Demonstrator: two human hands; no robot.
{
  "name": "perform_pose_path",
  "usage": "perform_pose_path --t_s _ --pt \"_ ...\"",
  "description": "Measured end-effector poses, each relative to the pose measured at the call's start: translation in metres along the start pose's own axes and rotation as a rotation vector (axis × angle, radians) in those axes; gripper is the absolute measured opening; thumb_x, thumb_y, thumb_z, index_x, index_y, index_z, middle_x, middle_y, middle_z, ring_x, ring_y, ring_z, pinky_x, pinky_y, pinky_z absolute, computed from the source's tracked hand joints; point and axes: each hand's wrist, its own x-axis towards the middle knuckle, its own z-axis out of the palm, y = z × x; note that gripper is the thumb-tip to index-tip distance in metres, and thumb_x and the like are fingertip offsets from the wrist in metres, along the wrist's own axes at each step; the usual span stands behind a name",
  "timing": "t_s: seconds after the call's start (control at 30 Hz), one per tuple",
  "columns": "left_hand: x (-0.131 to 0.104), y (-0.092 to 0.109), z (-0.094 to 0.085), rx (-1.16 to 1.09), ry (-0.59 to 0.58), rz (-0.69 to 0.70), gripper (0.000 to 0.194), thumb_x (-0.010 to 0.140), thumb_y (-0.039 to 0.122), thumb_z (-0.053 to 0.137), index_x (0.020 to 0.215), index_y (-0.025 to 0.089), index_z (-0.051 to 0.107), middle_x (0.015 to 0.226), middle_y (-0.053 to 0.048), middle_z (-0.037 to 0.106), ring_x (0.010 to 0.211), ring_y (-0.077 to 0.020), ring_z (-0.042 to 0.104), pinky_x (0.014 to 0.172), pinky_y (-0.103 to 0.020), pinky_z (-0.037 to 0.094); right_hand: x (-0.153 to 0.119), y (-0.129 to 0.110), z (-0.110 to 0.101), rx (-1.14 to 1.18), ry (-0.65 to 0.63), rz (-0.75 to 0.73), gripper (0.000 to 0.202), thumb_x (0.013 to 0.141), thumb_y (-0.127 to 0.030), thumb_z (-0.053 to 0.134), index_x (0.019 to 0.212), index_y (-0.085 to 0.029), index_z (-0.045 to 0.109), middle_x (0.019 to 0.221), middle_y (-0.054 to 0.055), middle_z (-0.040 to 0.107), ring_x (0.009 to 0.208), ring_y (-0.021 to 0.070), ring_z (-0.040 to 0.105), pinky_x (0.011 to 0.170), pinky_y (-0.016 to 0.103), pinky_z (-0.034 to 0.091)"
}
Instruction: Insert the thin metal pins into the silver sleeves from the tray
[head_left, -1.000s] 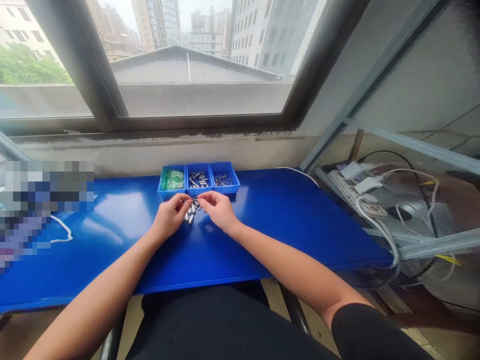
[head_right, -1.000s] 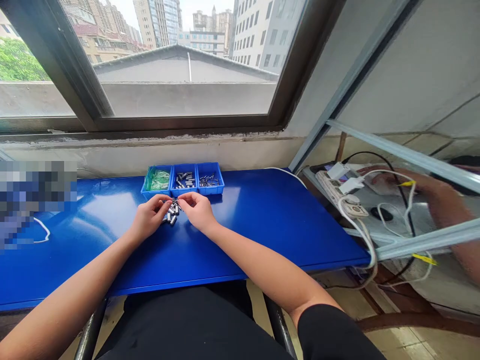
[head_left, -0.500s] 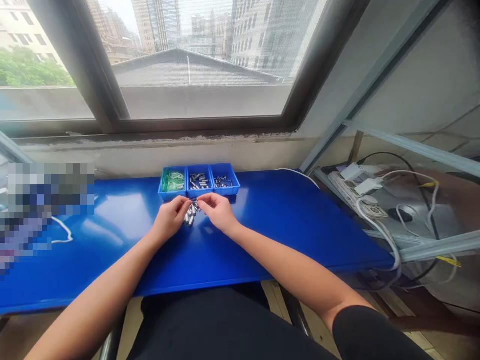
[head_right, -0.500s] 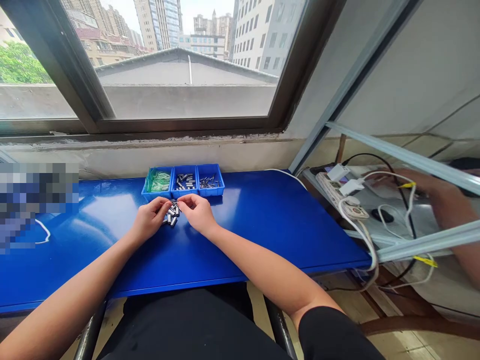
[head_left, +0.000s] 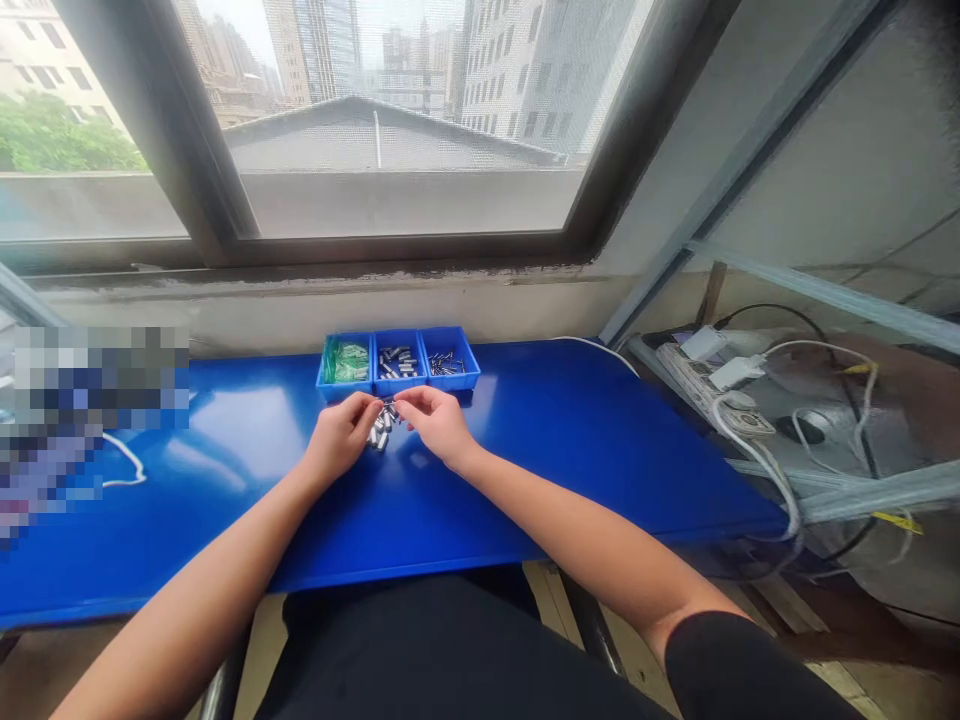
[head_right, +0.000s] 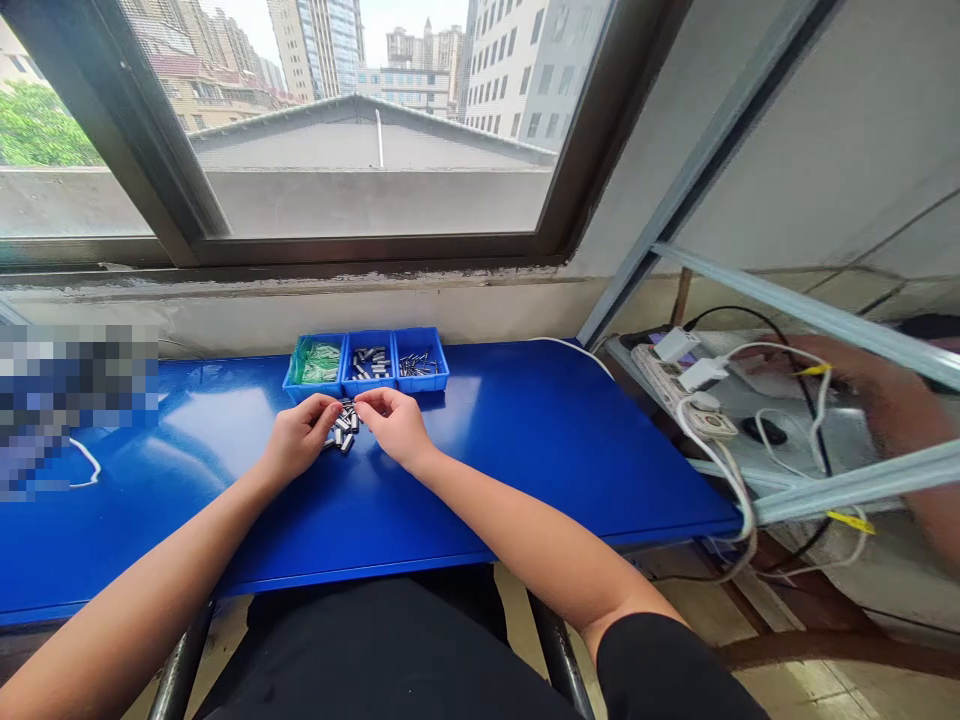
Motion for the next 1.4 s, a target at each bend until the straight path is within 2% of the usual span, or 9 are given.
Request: perform_pose_path --t_s 0.13,0.27,0.43,0.63,0.8,1.0,1.17,1.4 --pt "-0.0007 0.0019 0.0003 -0.023 -0.009 -0.001 0.024 0.088 0.040 0.053 0.098 0.019 0.060 0.052 0.007 0.045 0.046 -0.0081 0.040 0.049 -0.020 0.034 0.0014 -0.0011 -0.0007 0.021 0.013 0.025 0.028 0.069 -0.041 0.071 0.082 -0.017 0.067 0.072 0.004 0.066 0.063 0.0140 0.058 0.056 0.028 0.048" --pt "-0.0003 0.0009 0.0001 -0.025 -0.017 0.004 0.023 0.089 0.040 0.051 0.093 0.019 0.060 0.052 0.007 0.044 0.046 -0.0080 0.039 0.049 -0.020 0.033 0.0011 0.0000 -0.0006 0.005 0.002 0.009 0.027 0.070 -0.041 0.070 0.082 -0.017 0.067 0.074 0.004 0.066 0.065 0.0139 0.058 0.058 0.028 0.048" --pt "0.0003 -0.0011 0.0001 -0.006 -0.003 0.009 0.029 0.091 0.042 0.047 0.082 0.018 0.060 0.058 0.003 0.052 0.051 -0.0091 0.043 0.051 -0.021 0.034 -0.0004 0.0002 0.0005 -0.005 -0.017 -0.017 0.025 0.071 -0.039 0.069 0.083 -0.017 0.068 0.073 0.003 0.066 0.065 0.0137 0.058 0.059 0.028 0.048" --pt "-0.0009 0.0011 0.0009 -0.034 -0.003 -0.005 0.022 0.088 0.040 0.053 0.097 0.020 0.058 0.051 0.008 0.043 0.046 -0.0081 0.039 0.050 -0.020 0.033 0.0016 -0.0001 0.0002 0.042 0.003 0.022 0.025 0.070 -0.039 0.069 0.082 -0.017 0.067 0.072 0.003 0.065 0.062 0.0130 0.056 0.056 0.027 0.047" --pt "-0.0006 0.0008 0.0003 -0.029 -0.005 -0.001 0.021 0.089 0.040 0.051 0.092 0.020 0.058 0.050 0.008 0.042 0.045 -0.0081 0.037 0.049 -0.020 0.032 0.0014 0.0006 0.0001 0.026 -0.002 0.015 0.025 0.070 -0.039 0.070 0.082 -0.017 0.067 0.073 0.004 0.066 0.064 0.0141 0.058 0.059 0.029 0.047" --pt "0.0006 -0.0009 0.0000 0.002 -0.002 -0.001 0.029 0.092 0.043 0.046 0.083 0.018 0.059 0.060 0.003 0.054 0.052 -0.0099 0.046 0.052 -0.021 0.035 0.0004 0.0016 0.0005 -0.006 -0.015 -0.007 0.026 0.070 -0.038 0.070 0.084 -0.016 0.068 0.076 0.004 0.067 0.068 0.0143 0.059 0.061 0.028 0.048" --pt "-0.0003 -0.0014 0.0013 -0.028 -0.012 0.000 0.022 0.088 0.039 0.053 0.096 0.019 0.058 0.053 0.007 0.045 0.047 -0.0079 0.039 0.050 -0.019 0.033 0.0017 0.0012 0.0004 0.030 0.009 0.026 0.025 0.070 -0.036 0.070 0.083 -0.015 0.067 0.073 0.004 0.066 0.064 0.0136 0.058 0.059 0.028 0.047" --pt "-0.0002 -0.0052 0.0002 -0.009 -0.007 0.023 0.024 0.090 0.039 0.052 0.087 0.018 0.062 0.054 0.006 0.045 0.049 -0.0079 0.039 0.051 -0.020 0.033 -0.0003 0.0006 0.0005 -0.009 -0.017 -0.022 0.022 0.072 -0.035 0.069 0.083 -0.016 0.068 0.074 0.003 0.067 0.066 0.0135 0.059 0.062 0.028 0.048"
